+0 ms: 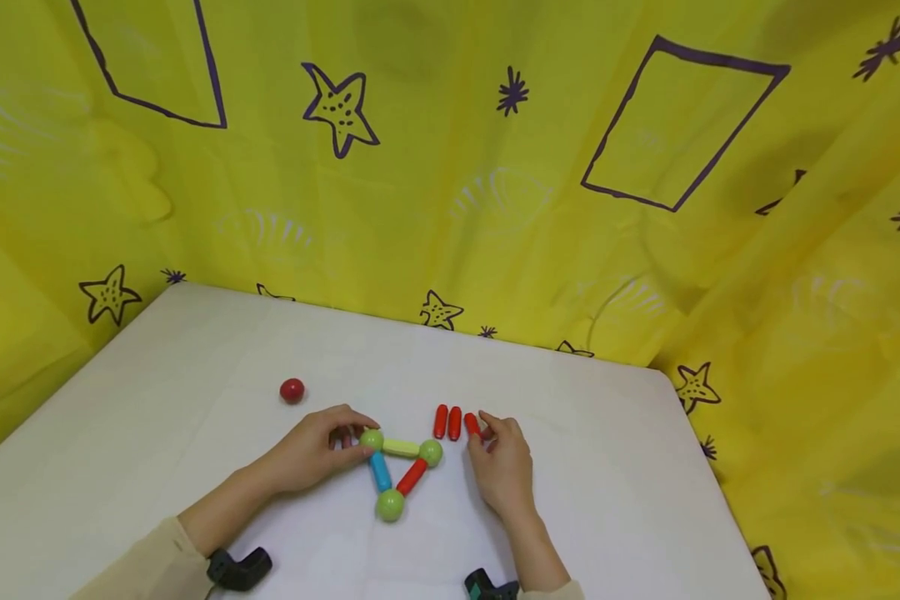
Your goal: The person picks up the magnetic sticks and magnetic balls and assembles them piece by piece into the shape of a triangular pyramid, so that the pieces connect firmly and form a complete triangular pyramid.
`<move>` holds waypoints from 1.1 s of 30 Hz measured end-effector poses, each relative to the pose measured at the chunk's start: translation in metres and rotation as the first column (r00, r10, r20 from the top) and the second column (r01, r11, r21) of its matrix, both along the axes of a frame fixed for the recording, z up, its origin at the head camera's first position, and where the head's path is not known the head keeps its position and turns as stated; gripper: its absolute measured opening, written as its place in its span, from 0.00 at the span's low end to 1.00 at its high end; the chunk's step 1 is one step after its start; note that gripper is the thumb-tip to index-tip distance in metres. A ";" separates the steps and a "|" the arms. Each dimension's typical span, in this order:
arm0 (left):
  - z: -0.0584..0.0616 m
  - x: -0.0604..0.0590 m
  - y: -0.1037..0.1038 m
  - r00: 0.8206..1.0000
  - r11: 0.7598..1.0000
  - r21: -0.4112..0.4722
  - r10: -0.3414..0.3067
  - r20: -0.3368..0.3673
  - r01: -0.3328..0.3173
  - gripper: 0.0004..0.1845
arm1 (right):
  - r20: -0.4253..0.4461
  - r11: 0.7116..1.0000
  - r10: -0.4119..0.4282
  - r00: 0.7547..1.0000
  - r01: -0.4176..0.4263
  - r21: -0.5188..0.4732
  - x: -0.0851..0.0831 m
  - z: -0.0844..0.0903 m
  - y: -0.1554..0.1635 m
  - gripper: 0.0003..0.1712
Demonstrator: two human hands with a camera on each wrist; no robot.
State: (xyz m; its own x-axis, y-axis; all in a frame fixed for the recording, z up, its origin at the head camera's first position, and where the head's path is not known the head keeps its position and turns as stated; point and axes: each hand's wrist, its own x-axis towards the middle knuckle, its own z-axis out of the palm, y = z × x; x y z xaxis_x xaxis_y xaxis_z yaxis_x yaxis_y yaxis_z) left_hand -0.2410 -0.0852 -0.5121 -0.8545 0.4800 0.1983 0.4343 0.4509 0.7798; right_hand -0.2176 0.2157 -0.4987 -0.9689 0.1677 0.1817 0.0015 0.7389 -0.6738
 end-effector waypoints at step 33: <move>0.004 0.000 0.003 1.000 1.000 -0.023 -0.017 -0.004 0.017 0.16 | 0.035 0.931 0.047 0.998 -0.031 -0.363 0.002 0.013 -0.002 0.17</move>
State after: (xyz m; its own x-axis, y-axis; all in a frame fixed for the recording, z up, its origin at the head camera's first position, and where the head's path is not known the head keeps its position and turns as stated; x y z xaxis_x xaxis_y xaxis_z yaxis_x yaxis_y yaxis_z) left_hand -0.2409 -0.0825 -0.5083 -0.8453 0.4990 0.1910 0.4455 0.4610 0.7675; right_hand -0.2161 0.2137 -0.4861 -0.9815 0.1763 0.0744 0.0120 0.4448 -0.8955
